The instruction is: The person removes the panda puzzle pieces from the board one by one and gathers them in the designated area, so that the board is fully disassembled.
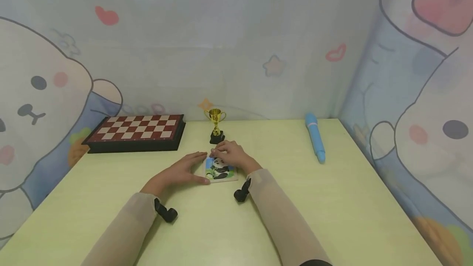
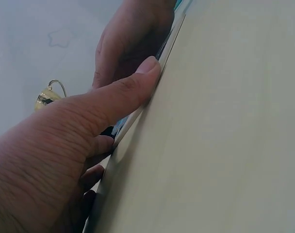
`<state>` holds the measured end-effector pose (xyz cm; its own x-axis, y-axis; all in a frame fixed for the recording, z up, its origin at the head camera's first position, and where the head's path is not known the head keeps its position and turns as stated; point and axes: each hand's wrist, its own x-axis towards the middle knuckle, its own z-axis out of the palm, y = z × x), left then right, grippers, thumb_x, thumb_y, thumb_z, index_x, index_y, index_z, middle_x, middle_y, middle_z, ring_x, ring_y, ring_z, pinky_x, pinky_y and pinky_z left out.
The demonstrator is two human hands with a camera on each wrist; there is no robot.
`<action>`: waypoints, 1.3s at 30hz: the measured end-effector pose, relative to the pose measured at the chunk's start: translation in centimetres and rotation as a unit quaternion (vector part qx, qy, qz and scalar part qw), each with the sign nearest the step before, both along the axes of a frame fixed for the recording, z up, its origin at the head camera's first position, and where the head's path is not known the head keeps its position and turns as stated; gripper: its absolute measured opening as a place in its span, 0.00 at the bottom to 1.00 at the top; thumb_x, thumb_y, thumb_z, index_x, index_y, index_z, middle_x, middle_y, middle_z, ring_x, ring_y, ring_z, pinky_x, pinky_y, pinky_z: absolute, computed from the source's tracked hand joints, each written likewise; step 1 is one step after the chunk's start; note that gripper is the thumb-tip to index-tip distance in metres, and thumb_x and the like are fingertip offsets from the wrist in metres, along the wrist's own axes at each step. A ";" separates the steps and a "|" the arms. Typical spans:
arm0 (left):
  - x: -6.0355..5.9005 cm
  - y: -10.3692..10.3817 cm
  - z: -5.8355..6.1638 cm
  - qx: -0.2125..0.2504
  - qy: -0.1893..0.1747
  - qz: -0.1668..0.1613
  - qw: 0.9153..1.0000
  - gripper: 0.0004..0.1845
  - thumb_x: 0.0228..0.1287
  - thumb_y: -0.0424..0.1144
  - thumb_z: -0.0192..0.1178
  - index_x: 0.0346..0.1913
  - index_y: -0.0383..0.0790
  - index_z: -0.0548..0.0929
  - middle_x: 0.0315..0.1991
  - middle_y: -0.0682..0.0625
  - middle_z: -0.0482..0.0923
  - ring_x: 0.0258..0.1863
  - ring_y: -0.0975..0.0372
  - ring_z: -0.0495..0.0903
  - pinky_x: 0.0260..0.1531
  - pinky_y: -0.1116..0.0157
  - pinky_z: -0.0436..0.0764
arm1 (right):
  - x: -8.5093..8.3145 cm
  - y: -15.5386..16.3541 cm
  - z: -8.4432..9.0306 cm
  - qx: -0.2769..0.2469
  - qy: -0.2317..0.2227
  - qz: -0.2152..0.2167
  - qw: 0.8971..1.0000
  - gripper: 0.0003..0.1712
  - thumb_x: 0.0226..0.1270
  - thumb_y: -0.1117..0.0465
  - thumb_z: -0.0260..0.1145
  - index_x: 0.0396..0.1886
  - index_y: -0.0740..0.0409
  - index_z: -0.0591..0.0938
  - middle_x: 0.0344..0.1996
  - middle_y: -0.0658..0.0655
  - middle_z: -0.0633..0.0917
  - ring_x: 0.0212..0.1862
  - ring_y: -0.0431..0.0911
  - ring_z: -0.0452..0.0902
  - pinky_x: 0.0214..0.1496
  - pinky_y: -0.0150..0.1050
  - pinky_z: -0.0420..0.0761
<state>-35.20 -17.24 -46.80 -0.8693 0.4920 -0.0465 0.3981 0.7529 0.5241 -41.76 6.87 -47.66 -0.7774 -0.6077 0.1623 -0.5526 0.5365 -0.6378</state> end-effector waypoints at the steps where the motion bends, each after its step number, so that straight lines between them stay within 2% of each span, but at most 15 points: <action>1: 0.0 0.0 0.0 -0.003 0.003 -0.001 1.000 0.58 0.50 0.72 0.68 0.79 0.47 0.59 0.80 0.48 0.52 0.78 0.49 0.49 0.73 0.44 0.55 | 0.0 0.0 -0.1 -0.001 0.000 -0.001 1.000 0.21 0.81 0.46 0.52 0.44 0.43 0.91 0.59 0.51 0.79 0.66 0.52 0.69 0.67 0.58 0.67; 6: 0.1 0.0 0.0 -0.004 0.016 -0.001 1.000 0.57 0.51 0.71 0.68 0.79 0.46 0.59 0.79 0.47 0.53 0.78 0.49 0.50 0.73 0.44 0.56 | 0.2 0.0 -0.2 -0.018 0.018 0.004 1.000 0.19 0.80 0.47 0.54 0.44 0.45 0.91 0.56 0.49 0.82 0.63 0.50 0.72 0.67 0.56 0.69; 15: 0.3 0.1 0.0 -0.003 0.008 -0.006 1.000 0.57 0.52 0.71 0.68 0.80 0.46 0.58 0.80 0.46 0.52 0.79 0.48 0.48 0.73 0.43 0.55 | 0.5 0.1 -0.1 -0.009 0.055 0.018 0.998 0.17 0.80 0.51 0.57 0.44 0.48 0.92 0.51 0.52 0.83 0.56 0.47 0.76 0.60 0.49 0.76; 20: 0.1 0.1 -0.2 -0.004 0.018 -0.004 1.000 0.58 0.51 0.72 0.68 0.79 0.47 0.59 0.79 0.48 0.54 0.78 0.49 0.50 0.73 0.44 0.56 | 0.4 -0.3 0.1 0.000 0.041 0.001 0.999 0.20 0.80 0.46 0.55 0.42 0.44 0.92 0.52 0.51 0.82 0.58 0.49 0.74 0.60 0.53 0.74; 25: 0.1 -0.2 0.2 0.006 0.001 -0.008 1.000 0.58 0.49 0.70 0.70 0.79 0.46 0.59 0.80 0.47 0.52 0.79 0.48 0.48 0.73 0.42 0.55 | 0.4 -0.6 0.4 0.011 0.027 -0.008 1.000 0.22 0.81 0.47 0.52 0.42 0.45 0.92 0.56 0.53 0.81 0.61 0.52 0.73 0.63 0.58 0.71; 32: 0.1 -0.1 0.3 0.005 0.001 -0.005 1.000 0.58 0.49 0.69 0.71 0.79 0.46 0.60 0.80 0.46 0.52 0.78 0.48 0.48 0.73 0.43 0.55 | 0.2 -0.5 0.2 -0.005 0.002 -0.012 1.000 0.22 0.81 0.45 0.52 0.42 0.45 0.91 0.58 0.52 0.81 0.64 0.52 0.72 0.66 0.58 0.69; 36: 0.2 -0.1 0.3 0.008 0.002 -0.008 1.000 0.58 0.49 0.69 0.71 0.79 0.45 0.60 0.79 0.45 0.52 0.78 0.48 0.48 0.73 0.43 0.54 | 0.1 -0.5 0.0 -0.005 0.009 -0.011 1.000 0.22 0.80 0.44 0.53 0.41 0.42 0.91 0.56 0.48 0.84 0.63 0.49 0.74 0.67 0.59 0.68; 39: 0.3 -0.1 0.2 0.008 0.006 -0.009 1.000 0.58 0.50 0.69 0.71 0.79 0.45 0.60 0.79 0.45 0.53 0.78 0.48 0.49 0.73 0.44 0.55 | 0.2 -0.4 -0.1 -0.009 0.021 -0.006 1.000 0.20 0.80 0.44 0.54 0.41 0.43 0.91 0.53 0.45 0.86 0.60 0.47 0.76 0.66 0.55 0.71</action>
<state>-34.92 -17.33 -46.56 -0.8609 0.5079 -0.0287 0.4171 0.7371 0.5317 -41.52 6.44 -47.77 -0.7773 -0.5946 0.2057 -0.5721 0.5318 -0.6244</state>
